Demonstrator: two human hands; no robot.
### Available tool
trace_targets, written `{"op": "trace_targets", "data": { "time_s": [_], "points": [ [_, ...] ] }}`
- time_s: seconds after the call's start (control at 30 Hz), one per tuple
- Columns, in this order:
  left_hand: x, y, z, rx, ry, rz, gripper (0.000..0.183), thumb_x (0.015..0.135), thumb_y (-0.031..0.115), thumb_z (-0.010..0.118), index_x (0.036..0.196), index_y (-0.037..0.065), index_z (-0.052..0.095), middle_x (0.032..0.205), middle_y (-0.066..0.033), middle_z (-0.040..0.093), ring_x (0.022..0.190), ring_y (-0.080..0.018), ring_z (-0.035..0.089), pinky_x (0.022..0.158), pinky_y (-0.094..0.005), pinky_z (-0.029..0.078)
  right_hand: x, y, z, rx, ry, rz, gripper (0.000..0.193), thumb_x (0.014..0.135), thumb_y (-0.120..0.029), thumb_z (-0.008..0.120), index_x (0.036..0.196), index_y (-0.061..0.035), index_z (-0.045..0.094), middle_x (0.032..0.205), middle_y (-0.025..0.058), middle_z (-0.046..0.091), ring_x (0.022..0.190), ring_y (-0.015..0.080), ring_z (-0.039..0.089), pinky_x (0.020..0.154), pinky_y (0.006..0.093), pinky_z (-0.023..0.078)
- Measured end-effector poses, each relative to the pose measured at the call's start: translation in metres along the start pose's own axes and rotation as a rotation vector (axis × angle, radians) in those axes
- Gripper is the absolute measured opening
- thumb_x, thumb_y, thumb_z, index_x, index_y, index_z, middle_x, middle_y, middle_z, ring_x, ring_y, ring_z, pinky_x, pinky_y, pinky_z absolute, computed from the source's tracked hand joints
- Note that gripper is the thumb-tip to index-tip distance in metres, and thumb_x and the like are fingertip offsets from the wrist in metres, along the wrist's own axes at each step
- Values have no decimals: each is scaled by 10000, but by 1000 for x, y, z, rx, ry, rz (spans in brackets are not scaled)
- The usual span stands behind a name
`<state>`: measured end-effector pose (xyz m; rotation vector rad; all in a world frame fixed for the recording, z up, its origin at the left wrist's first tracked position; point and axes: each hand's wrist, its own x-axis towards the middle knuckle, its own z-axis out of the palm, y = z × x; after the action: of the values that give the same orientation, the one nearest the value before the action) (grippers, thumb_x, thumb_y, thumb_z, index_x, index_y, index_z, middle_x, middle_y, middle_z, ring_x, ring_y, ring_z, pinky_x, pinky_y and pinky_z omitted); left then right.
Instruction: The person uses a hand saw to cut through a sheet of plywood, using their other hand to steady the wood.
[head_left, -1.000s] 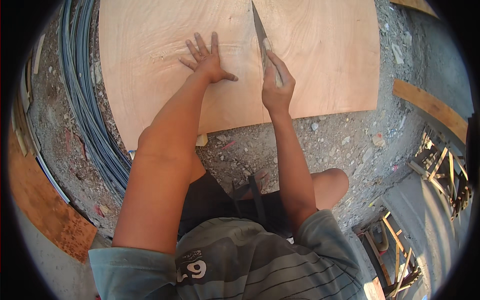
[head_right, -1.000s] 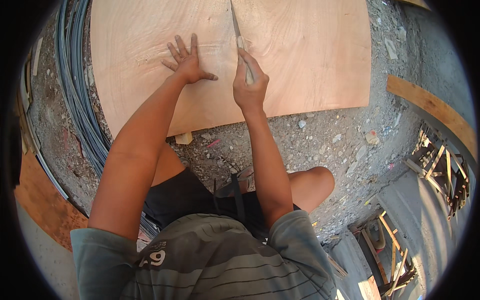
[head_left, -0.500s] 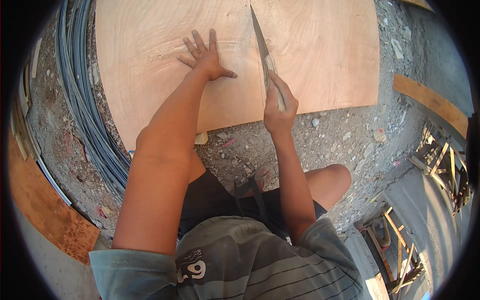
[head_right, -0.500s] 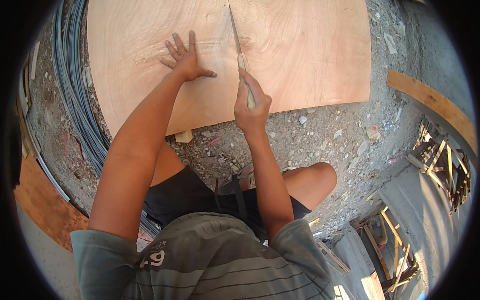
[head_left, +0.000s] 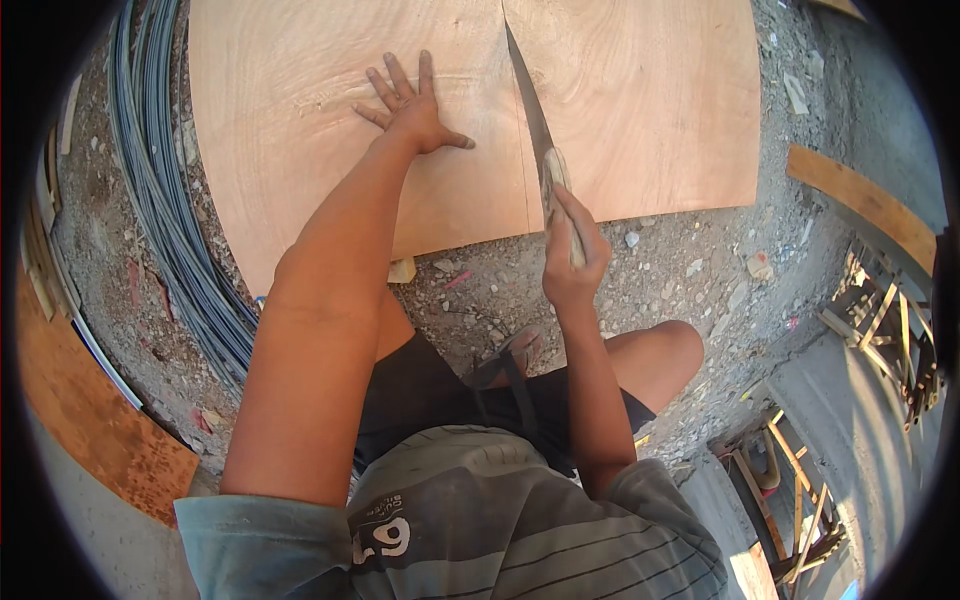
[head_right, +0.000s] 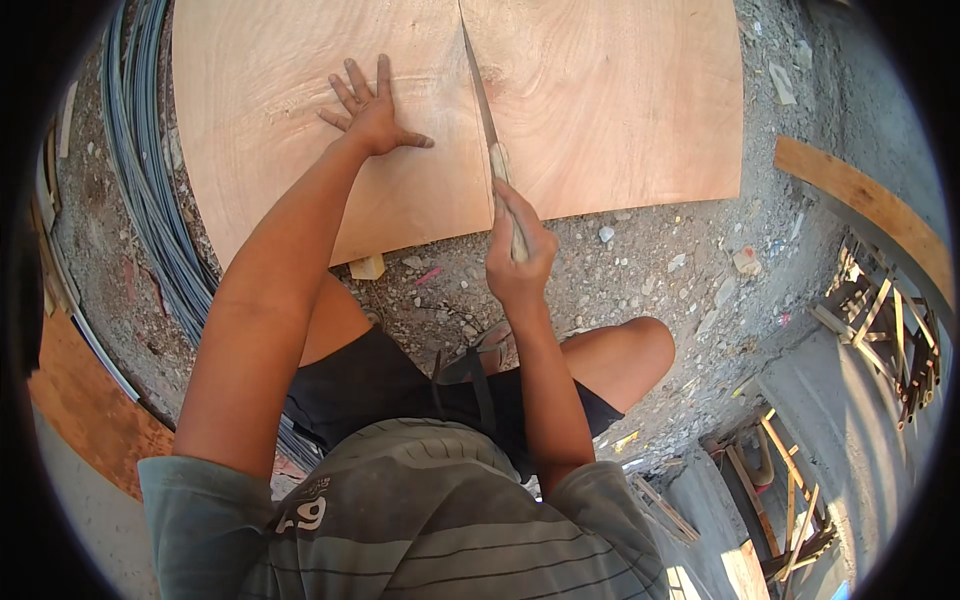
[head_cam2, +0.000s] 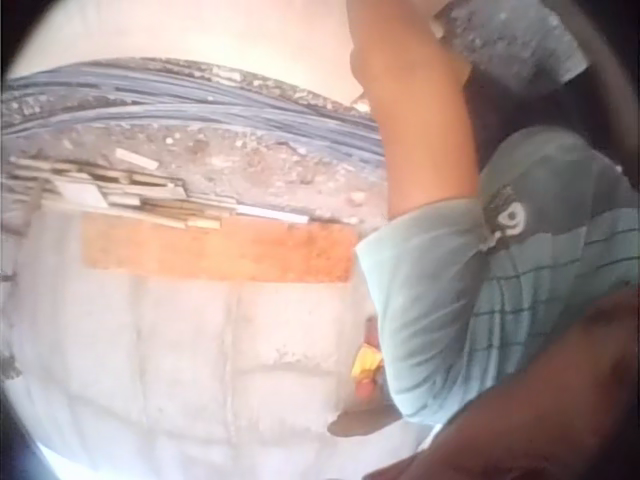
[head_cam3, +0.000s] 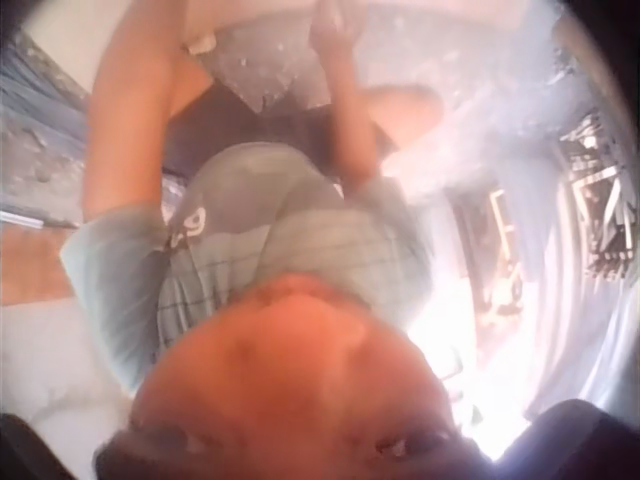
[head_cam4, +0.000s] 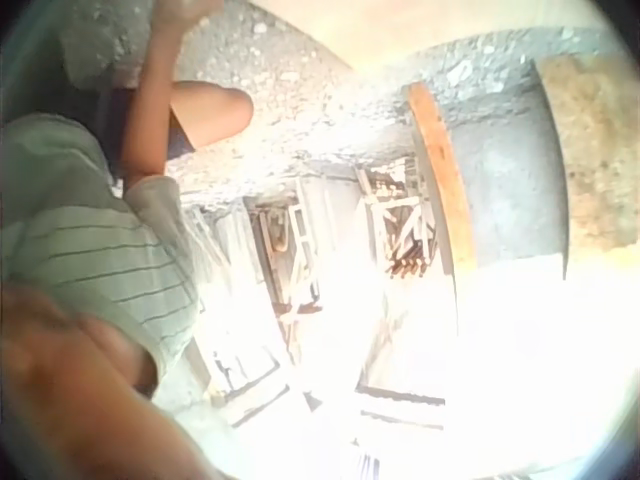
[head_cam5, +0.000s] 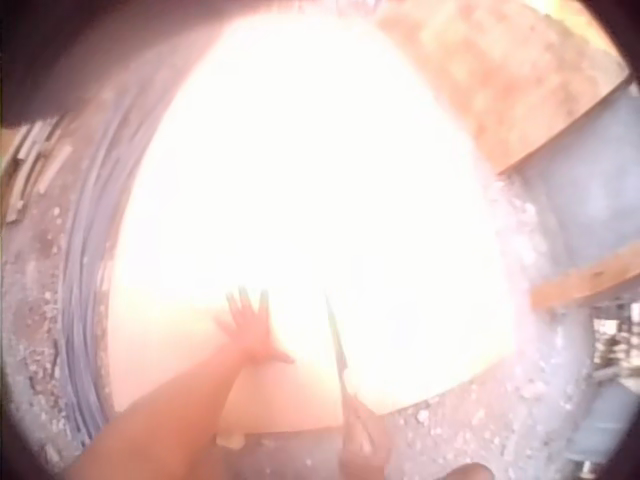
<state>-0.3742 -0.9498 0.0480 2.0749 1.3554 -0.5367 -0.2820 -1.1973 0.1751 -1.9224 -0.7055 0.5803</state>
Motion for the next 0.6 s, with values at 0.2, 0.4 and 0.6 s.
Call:
{"op": "trace_targets", "data": {
  "time_s": [0.2, 0.4, 0.6],
  "points": [
    [9, 16, -1, 5, 7, 32, 1712, 507, 642, 994, 1696, 238, -170, 1688, -317, -304, 1524, -580, -307, 1062, -897, -60, 25, 16, 0, -63, 28, -163, 316, 984, 72, 587, 1264, 43, 732, 908, 149, 781, 749, 82, 670, 681, 239, 531],
    [3, 6, 12, -1, 9, 36, 1692, 524, 629, 991, 1697, 240, -165, 1694, -305, -301, 1527, -578, -301, 1062, -904, -58, 102, 30, 53, 16, 73, -150, 255, 1027, -56, 630, 1242, 36, 732, 966, 152, 792, 836, 86, 680, 739, 257, 537],
    [7, 6, 5, -6, 39, 41, 1703, 512, 640, 991, 1697, 238, -165, 1690, -313, -302, 1524, -578, -307, 1059, -905, -55, -45, 2, -39, -80, -41, -24, 307, 1012, 55, 559, 1273, 63, 721, 1087, 191, 796, 841, 89, 697, 775, 255, 553]
  ]
}}
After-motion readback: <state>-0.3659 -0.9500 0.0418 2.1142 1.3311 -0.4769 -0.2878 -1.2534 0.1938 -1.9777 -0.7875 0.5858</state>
